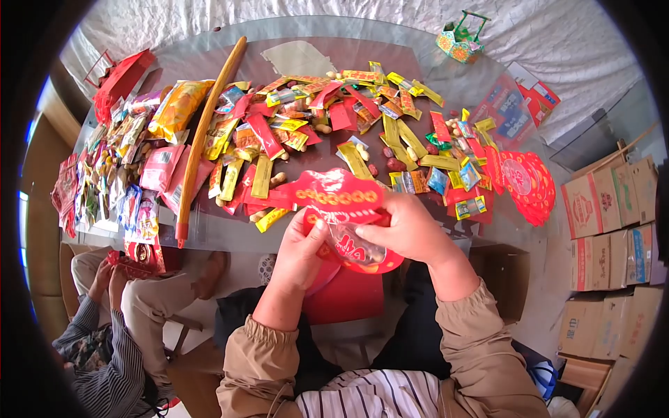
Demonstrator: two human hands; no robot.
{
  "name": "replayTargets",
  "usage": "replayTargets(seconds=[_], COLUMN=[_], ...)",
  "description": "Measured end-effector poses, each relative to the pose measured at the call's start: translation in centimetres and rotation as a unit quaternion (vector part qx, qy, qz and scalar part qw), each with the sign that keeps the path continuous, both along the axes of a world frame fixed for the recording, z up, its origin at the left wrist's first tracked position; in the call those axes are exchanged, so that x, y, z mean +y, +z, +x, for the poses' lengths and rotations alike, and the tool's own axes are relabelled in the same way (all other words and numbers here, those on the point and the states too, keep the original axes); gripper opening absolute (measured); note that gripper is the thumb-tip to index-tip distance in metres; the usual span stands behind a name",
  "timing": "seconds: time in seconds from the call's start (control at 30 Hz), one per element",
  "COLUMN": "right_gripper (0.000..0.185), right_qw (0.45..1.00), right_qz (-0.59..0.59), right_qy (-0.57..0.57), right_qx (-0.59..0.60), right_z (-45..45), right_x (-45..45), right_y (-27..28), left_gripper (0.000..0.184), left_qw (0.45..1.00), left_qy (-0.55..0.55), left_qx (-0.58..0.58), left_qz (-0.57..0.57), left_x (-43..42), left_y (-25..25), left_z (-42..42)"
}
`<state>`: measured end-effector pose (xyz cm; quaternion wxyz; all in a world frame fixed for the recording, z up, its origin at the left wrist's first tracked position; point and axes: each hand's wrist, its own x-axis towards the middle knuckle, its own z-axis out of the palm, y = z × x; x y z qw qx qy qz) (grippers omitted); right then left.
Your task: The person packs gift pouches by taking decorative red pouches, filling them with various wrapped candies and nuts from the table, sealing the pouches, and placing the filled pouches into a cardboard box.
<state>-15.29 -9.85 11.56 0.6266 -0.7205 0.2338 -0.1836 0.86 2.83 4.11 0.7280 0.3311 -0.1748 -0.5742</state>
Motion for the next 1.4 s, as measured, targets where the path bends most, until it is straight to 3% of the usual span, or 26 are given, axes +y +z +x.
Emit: replayTargets(seconds=[0.03, 0.13, 0.17, 0.2, 0.27, 0.37, 0.57, 0.77, 0.87, 0.9, 1.0, 1.03, 1.17, 1.27, 1.37, 1.4], right_gripper=[0.023, 0.023, 0.021, 0.022, 0.023, 0.024, 0.024, 0.027, 0.032, 0.037, 0.033, 0.028, 0.024, 0.021, 0.016, 0.015], right_qw=[0.997, 0.995, 0.996, 0.99, 0.99, 0.999, 0.998, 0.992, 0.98, 0.984, 0.993, 0.978, 0.979, 0.977, 0.989, 0.986], right_qz=[-0.076, -0.089, 0.074, 0.137, 0.126, 0.027, 0.067, 0.022, 0.121, 0.136, 0.065, 0.097, -0.054, -0.096, -0.039, -0.079], right_qy=[0.005, -0.012, -0.021, -0.014, -0.062, -0.042, -0.001, 0.055, 0.144, 0.095, 0.006, 0.046, 0.05, 0.066, 0.041, 0.042], right_qx=[-0.022, 0.039, -0.039, -0.043, 0.01, -0.022, 0.019, 0.108, -0.071, -0.059, -0.103, -0.18, -0.188, -0.178, -0.14, -0.141], right_z=[0.3, 0.0, -0.1, -0.6, -0.3, -0.3, -1.1, -1.9, -3.1, -3.9, -3.2, -2.6, -2.1, -2.2, -2.3, -2.4], right_x=[0.1, -0.2, -0.1, -0.4, -0.1, -0.4, -1.0, -1.7, -2.9, -3.1, -2.6, -2.6, -2.0, -2.4, -2.0, -2.1], right_y=[-0.2, 0.5, 0.1, 0.8, 1.9, 0.2, 0.9, 0.9, 0.2, 0.7, 0.6, 0.2, 1.2, 0.8, 1.5, 1.4], left_gripper=[0.026, 0.025, 0.024, 0.023, 0.022, 0.021, 0.017, 0.005, 0.006, 0.004, 0.003, 0.003, 0.007, 0.007, 0.008, 0.008], left_qw=[1.0, 0.999, 0.998, 0.996, 0.996, 0.997, 0.99, 0.991, 0.995, 0.996, 0.997, 0.997, 0.996, 0.995, 0.996, 0.996], left_qy=[0.015, 0.034, 0.05, 0.067, 0.065, 0.061, 0.118, 0.073, 0.067, 0.057, -0.008, -0.029, -0.063, -0.077, -0.087, -0.09], left_qx=[0.007, 0.007, 0.029, 0.052, 0.027, -0.001, -0.068, -0.095, -0.066, -0.059, -0.077, -0.067, -0.056, -0.055, -0.009, -0.007], left_qz=[-0.011, 0.034, 0.037, 0.04, 0.048, 0.05, 0.046, 0.056, 0.03, 0.021, 0.006, -0.02, -0.026, -0.028, -0.021, -0.017], left_x=[-0.3, -0.5, -0.5, -0.5, -0.6, -0.6, -0.8, 0.1, -0.1, -0.1, 0.4, 0.4, 0.5, 0.4, 0.4, 0.4], left_y=[1.0, 0.3, 0.0, 0.0, 0.3, -0.3, 1.1, 0.4, 0.7, 0.5, 0.6, 0.3, 0.2, 0.0, 0.0, 0.0], left_z=[-0.8, -0.5, -0.5, -0.5, -0.5, -0.2, -0.8, 0.1, -0.3, -0.4, -0.4, -0.4, -0.8, -0.9, -1.1, -1.2])
